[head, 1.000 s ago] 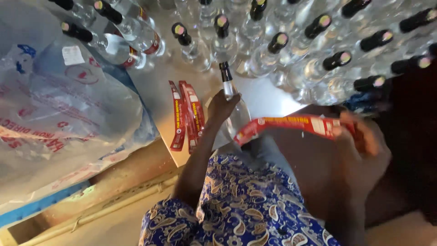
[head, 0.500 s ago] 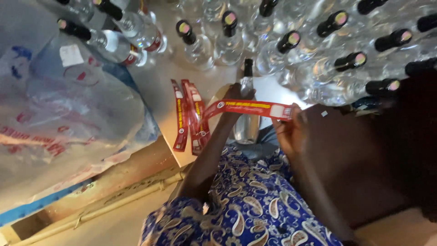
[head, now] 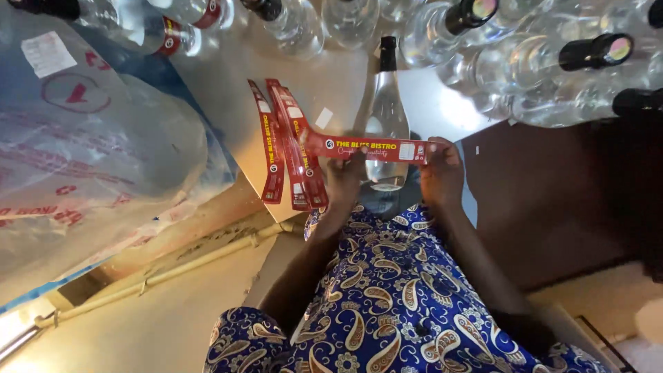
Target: Manually applying adhesive labels to clear bottles
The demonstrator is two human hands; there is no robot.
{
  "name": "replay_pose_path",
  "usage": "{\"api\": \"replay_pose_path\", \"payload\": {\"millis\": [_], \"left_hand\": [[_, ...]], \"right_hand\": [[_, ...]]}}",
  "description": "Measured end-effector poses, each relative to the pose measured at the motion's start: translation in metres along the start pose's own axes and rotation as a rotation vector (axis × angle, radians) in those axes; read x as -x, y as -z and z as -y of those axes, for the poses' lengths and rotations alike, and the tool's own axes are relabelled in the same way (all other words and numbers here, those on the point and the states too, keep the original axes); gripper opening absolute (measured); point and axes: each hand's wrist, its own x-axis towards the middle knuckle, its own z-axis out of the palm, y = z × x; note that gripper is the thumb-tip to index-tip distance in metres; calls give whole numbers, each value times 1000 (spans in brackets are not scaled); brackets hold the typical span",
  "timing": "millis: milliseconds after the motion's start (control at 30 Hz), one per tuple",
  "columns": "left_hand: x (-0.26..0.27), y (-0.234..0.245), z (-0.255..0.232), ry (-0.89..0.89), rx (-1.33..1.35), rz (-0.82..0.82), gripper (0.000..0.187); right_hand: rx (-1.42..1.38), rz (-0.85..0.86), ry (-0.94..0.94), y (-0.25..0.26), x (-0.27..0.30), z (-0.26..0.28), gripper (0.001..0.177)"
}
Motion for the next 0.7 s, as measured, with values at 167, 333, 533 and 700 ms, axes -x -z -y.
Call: {"api": "replay_pose_path", "payload": {"millis": [167,333,533,700], "left_hand": [[-7,-10,36,-227,540,131,32],[-5,-45,86,-97,1041,258,49],[3,-41,51,-230,970,155,47],[23,-24,8,-201,1004,157,40]], "right_hand": [[520,49,84,-21,23,37,7],[600,32,63,8,15,30,6],[672,12,96,-10,7,28,5],[677,82,77,-15,5,25,13]]}}
